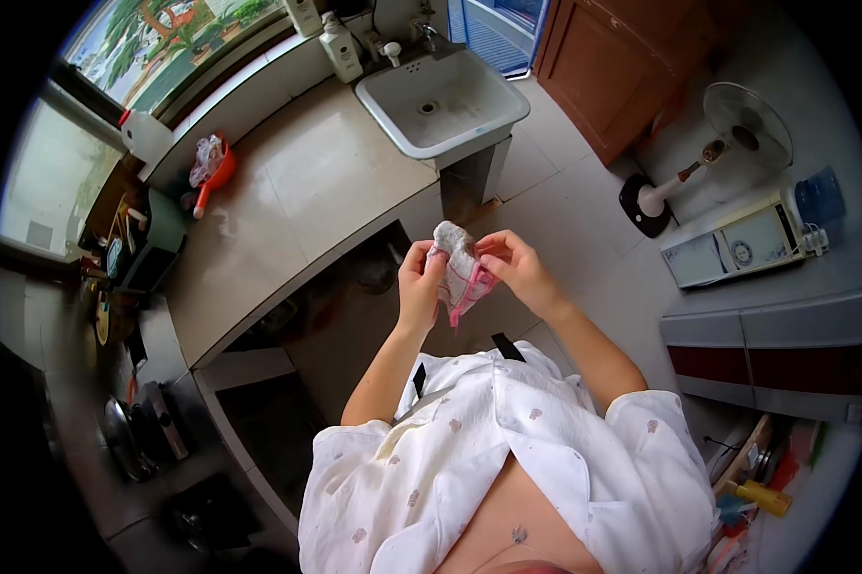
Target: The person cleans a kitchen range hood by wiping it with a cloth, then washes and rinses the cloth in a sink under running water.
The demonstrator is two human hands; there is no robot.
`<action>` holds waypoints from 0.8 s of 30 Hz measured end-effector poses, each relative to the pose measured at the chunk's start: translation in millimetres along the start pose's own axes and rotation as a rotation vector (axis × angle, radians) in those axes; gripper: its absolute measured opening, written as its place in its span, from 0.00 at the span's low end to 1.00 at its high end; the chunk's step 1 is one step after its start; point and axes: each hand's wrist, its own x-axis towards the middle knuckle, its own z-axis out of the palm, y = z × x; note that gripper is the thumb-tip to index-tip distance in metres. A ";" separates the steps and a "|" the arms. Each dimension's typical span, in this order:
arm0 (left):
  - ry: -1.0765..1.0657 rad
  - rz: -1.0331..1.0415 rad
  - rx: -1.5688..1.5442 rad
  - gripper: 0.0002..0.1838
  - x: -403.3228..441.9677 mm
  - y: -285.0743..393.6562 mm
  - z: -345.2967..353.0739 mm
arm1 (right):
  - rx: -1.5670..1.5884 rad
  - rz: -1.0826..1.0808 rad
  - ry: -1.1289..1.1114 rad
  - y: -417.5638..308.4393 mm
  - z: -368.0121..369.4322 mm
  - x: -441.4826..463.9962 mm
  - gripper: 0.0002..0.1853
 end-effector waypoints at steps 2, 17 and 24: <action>0.200 -0.064 -0.080 0.06 20.2 -11.8 14.3 | 0.040 0.065 -0.015 8.2 -16.0 9.0 0.13; 0.071 -0.168 -0.117 0.10 244.3 -33.6 -36.4 | -0.424 -0.092 0.177 30.8 -91.9 211.5 0.06; 0.088 -0.540 -0.370 0.24 375.2 -57.8 -67.7 | -0.191 0.144 0.290 44.6 -129.3 277.4 0.08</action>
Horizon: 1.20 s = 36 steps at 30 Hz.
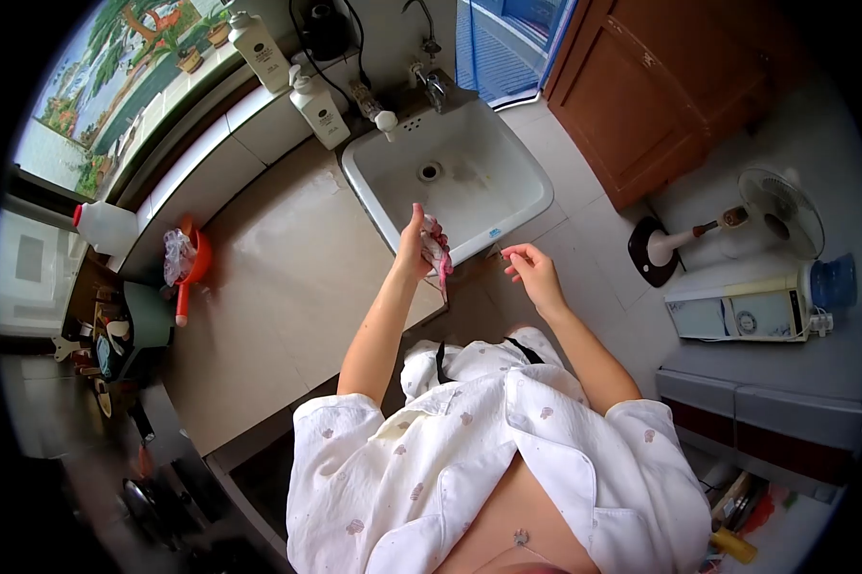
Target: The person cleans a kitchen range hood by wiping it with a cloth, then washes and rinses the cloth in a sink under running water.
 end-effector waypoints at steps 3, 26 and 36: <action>0.106 0.050 0.045 0.23 40.2 10.4 8.8 | 0.027 0.067 0.000 7.6 -4.3 31.2 0.09; 0.980 0.429 -0.064 0.12 218.8 7.3 20.7 | -0.492 -0.722 -0.273 -46.6 19.0 413.3 0.20; 0.563 0.547 -0.267 0.09 284.1 15.7 -8.4 | -0.837 -0.711 -0.349 -59.1 34.4 436.6 0.24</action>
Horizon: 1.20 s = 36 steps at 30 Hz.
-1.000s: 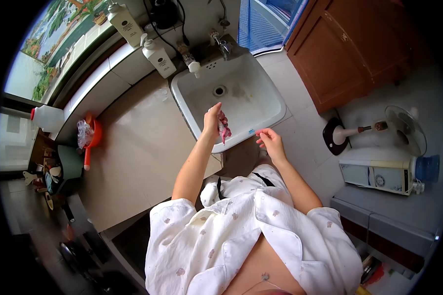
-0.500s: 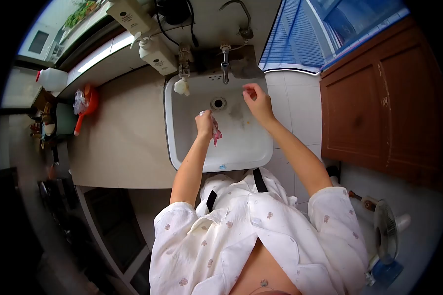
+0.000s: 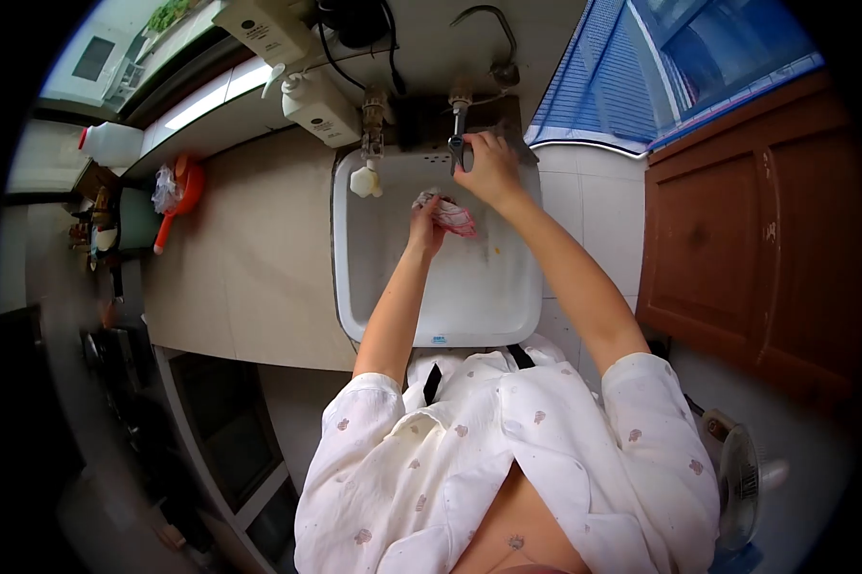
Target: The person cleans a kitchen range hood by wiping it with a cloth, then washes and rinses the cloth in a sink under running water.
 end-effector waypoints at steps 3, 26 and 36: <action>-0.069 -0.001 -0.057 0.07 17.4 -7.6 6.0 | 0.059 -0.075 -0.090 8.6 -9.9 5.5 0.24; -0.230 0.261 0.796 0.17 137.1 -77.4 -7.6 | 1.352 0.943 -0.077 76.8 93.2 -80.0 0.18; -0.252 0.105 0.388 0.09 132.0 -46.0 22.2 | 0.994 0.863 -0.019 82.1 85.9 -86.5 0.14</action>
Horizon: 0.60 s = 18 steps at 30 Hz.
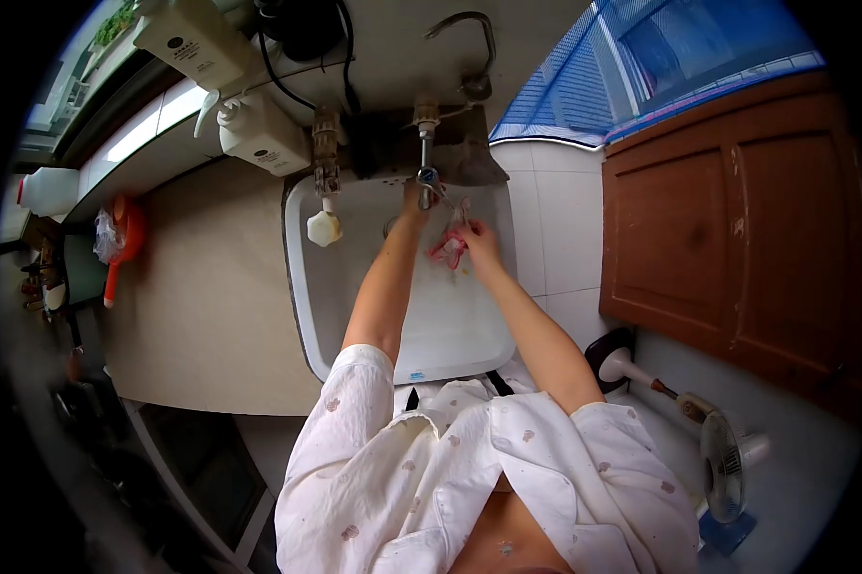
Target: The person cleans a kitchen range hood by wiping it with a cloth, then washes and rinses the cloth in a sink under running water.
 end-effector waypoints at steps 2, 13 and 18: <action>0.047 -0.164 0.100 0.07 -2.5 12.4 7.7 | -0.060 -0.039 0.023 9.7 -1.8 7.6 0.13; 0.055 -0.106 0.174 0.22 -82.4 37.6 -15.7 | 0.356 0.060 -0.321 -1.5 52.2 30.1 0.12; 0.023 0.034 0.365 0.20 -90.6 29.2 -46.8 | 0.171 0.117 -0.320 0.4 60.7 39.9 0.13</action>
